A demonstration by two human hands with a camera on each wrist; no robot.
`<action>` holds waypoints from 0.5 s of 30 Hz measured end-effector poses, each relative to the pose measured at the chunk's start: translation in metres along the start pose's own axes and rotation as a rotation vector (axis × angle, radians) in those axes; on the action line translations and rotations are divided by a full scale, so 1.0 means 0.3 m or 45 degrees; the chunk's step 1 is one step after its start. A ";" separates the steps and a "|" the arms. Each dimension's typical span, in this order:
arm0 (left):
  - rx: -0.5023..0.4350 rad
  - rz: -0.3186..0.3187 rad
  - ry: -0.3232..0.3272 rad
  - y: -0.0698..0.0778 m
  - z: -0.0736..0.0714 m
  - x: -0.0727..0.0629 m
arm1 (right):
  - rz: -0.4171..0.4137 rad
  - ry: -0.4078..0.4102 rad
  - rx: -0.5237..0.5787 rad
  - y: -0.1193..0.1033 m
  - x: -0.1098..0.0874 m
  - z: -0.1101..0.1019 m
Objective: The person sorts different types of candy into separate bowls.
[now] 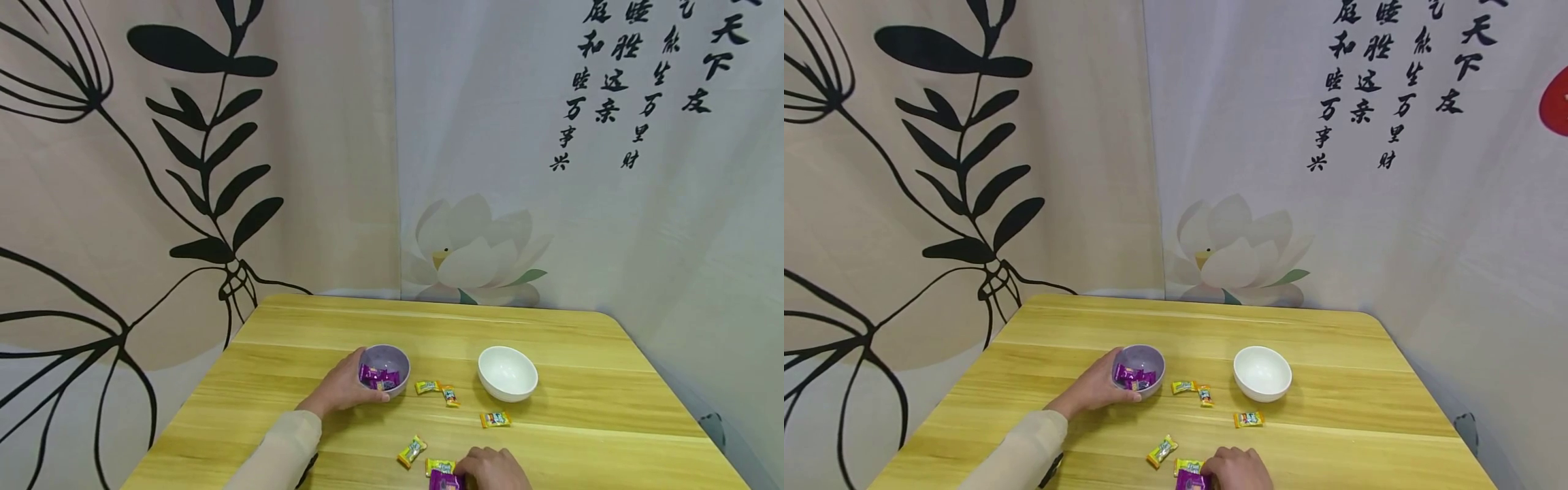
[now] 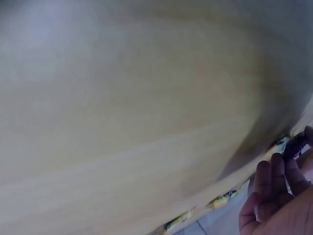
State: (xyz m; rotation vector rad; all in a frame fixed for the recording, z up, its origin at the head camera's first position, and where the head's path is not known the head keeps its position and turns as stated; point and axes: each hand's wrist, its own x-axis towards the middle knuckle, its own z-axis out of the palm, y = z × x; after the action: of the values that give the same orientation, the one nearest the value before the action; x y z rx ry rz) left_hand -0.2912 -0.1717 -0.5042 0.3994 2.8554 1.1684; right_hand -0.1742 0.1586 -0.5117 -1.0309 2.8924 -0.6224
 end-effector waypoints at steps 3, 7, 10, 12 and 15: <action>-0.003 0.001 0.001 -0.002 0.000 -0.001 | 0.011 0.037 -0.001 -0.014 0.016 -0.022; -0.010 0.005 0.000 -0.004 -0.001 -0.003 | 0.021 0.116 0.039 -0.034 0.045 -0.051; -0.012 0.003 0.001 -0.002 -0.002 -0.004 | 0.016 0.222 0.031 -0.051 0.070 -0.064; -0.010 -0.005 0.000 0.001 -0.002 -0.004 | 0.032 0.274 0.018 -0.061 0.089 -0.070; -0.008 -0.015 -0.004 0.006 -0.003 -0.005 | 0.090 0.302 0.049 -0.070 0.117 -0.077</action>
State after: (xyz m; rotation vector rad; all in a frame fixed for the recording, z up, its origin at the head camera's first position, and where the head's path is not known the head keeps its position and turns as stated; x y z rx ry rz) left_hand -0.2895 -0.1714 -0.5025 0.3826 2.8467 1.1733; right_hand -0.1924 0.1308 -0.4784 -0.9023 3.0866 -0.8471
